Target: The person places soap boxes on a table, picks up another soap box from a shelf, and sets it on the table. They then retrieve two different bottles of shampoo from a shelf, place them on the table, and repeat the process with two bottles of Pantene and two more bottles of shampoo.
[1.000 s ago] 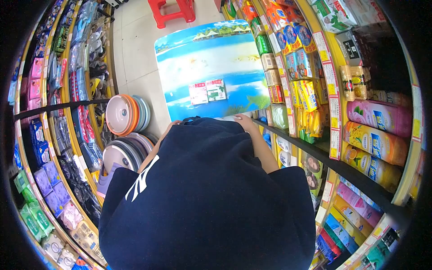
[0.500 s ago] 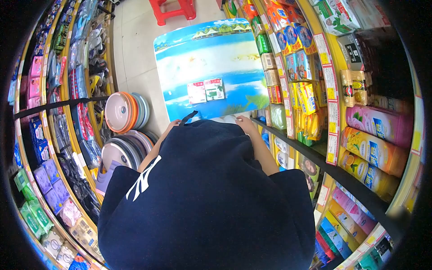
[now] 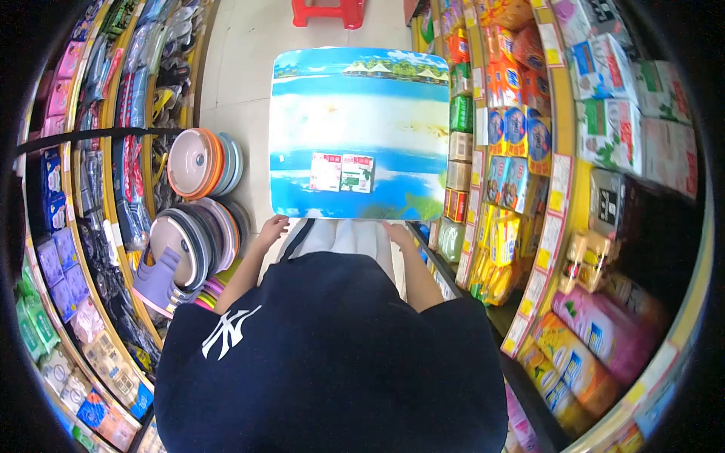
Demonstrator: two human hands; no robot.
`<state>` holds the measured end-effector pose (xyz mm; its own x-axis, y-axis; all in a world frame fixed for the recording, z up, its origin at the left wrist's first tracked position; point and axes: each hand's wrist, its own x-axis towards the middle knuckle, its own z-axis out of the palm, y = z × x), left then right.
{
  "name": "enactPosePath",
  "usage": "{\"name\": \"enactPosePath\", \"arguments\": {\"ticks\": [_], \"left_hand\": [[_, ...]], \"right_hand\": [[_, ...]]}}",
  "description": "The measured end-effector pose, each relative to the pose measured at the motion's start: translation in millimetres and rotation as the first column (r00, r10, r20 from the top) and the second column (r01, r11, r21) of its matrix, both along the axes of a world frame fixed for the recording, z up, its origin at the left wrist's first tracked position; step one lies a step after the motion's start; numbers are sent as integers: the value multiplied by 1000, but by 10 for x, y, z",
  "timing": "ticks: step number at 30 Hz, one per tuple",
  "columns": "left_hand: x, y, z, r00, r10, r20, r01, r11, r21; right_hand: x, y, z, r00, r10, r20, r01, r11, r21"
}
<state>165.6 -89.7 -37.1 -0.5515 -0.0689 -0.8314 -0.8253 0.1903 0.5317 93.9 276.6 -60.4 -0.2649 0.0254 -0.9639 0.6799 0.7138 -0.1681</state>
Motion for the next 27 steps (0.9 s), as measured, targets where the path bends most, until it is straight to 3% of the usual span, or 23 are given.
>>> {"name": "enactPosePath", "arguments": {"ticks": [1,2,4,9,14,17,21,25,27], "left_hand": [[47,-5,8,999,18,-32,-18,1000,-1],[109,-12,23,999,29,-46,-29,1000,-5],[215,14,155,993,112,27,-111,994,-8],[707,7,180,958,269,104,-263,962,-67],[1108,31,108,931,287,224,-272,957,-97],[975,106,251,921,308,240,-291,951,-102],[733,147,253,930,293,222,-285,956,-68],[461,101,-26,978,180,104,-181,984,-5],[370,-34,-415,999,15,39,-12,998,-69]], "right_hand": [[-96,-30,-248,997,-77,3,76,988,-135],[-168,10,-460,980,-187,64,193,977,-97],[-599,-272,-74,916,-372,151,384,922,-57],[-1309,-643,-314,772,-570,283,623,766,-157],[-1609,-912,-585,699,-583,414,685,713,-154],[-1556,-969,-875,655,-622,430,712,697,-77],[-1503,-964,-760,620,-664,417,759,643,-104],[-1428,-963,-879,621,-682,387,764,636,-104],[-1347,-994,-919,626,-711,320,763,644,-62]]}}
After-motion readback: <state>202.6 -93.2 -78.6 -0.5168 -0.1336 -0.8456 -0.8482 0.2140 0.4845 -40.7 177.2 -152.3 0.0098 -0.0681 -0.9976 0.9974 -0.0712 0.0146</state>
